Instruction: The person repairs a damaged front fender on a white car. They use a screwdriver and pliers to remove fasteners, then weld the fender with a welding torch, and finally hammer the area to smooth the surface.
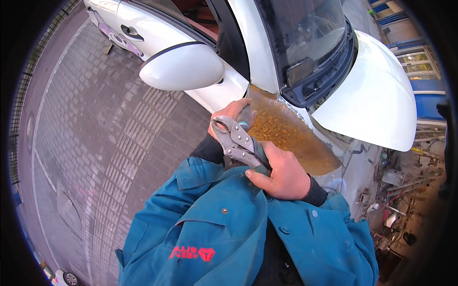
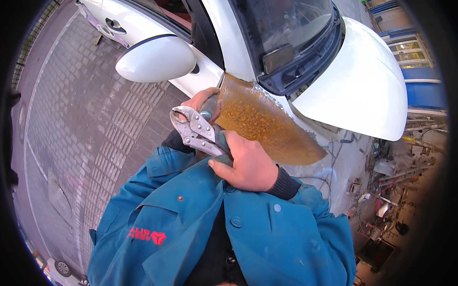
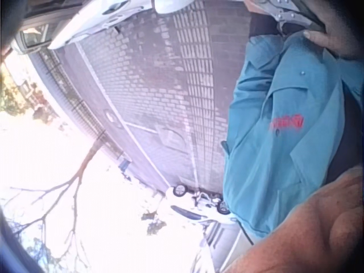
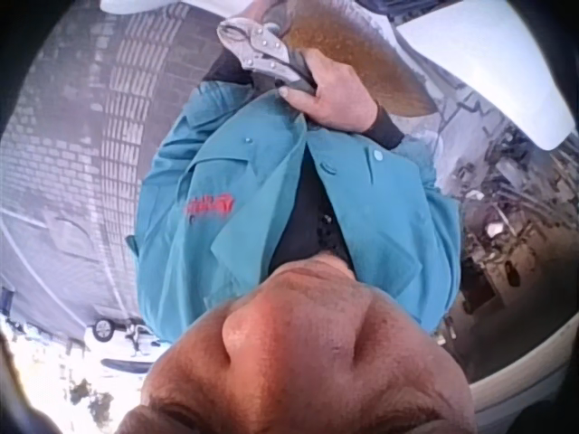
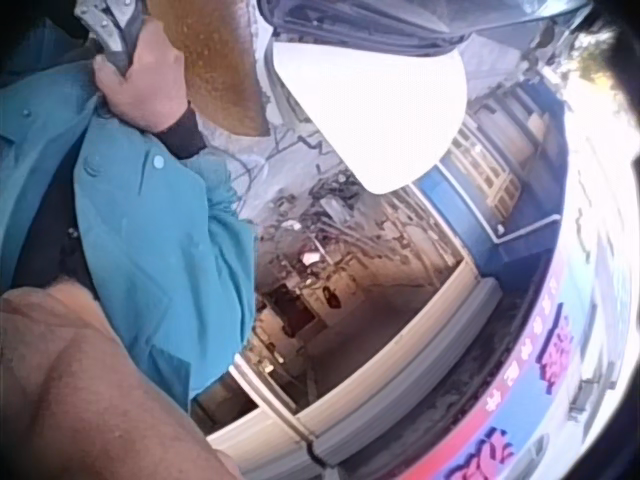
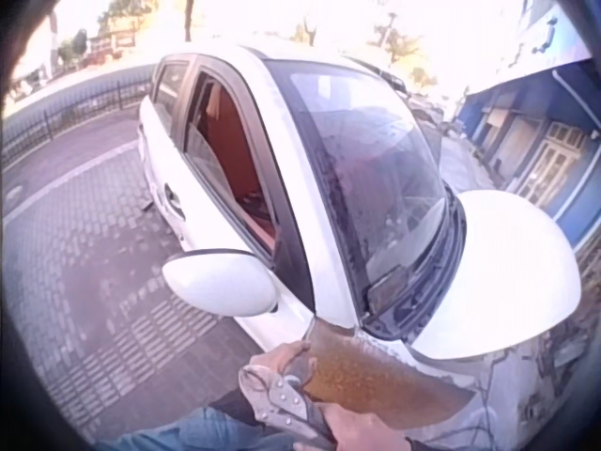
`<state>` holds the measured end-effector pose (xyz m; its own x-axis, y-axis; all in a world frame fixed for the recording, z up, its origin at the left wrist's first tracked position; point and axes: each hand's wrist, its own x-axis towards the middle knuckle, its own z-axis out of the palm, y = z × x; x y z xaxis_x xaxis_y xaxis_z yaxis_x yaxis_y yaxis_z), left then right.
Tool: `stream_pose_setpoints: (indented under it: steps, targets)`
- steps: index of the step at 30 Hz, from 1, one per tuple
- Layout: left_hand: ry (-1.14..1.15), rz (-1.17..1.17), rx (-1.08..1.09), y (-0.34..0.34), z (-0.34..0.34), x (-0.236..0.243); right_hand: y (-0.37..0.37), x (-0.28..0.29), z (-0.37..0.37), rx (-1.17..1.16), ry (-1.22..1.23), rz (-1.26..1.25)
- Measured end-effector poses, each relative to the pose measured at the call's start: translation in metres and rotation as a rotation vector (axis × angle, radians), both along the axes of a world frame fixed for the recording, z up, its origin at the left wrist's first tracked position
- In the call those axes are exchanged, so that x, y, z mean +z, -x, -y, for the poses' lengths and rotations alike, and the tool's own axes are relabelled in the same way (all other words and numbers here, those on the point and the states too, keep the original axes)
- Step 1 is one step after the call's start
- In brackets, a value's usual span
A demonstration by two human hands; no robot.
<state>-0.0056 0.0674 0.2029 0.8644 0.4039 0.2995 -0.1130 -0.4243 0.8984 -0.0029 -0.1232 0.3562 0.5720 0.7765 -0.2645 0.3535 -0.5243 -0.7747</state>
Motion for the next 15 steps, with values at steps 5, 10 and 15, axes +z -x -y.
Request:
stream_pose_setpoints:
  steps: [5,10,15]
  targets:
    - [-0.071,0.024,-0.046,0.001,0.003,0.0,-0.002,0.002,-0.002,0.162,-0.179,0.01]
    - [-0.002,-0.024,-0.014,-0.002,0.005,0.003,0.001,-0.006,-0.005,-0.033,-0.028,-0.044]
    - [-0.058,0.065,-0.053,0.002,0.003,-0.001,-0.007,-0.02,0.003,0.163,-0.243,0.107]
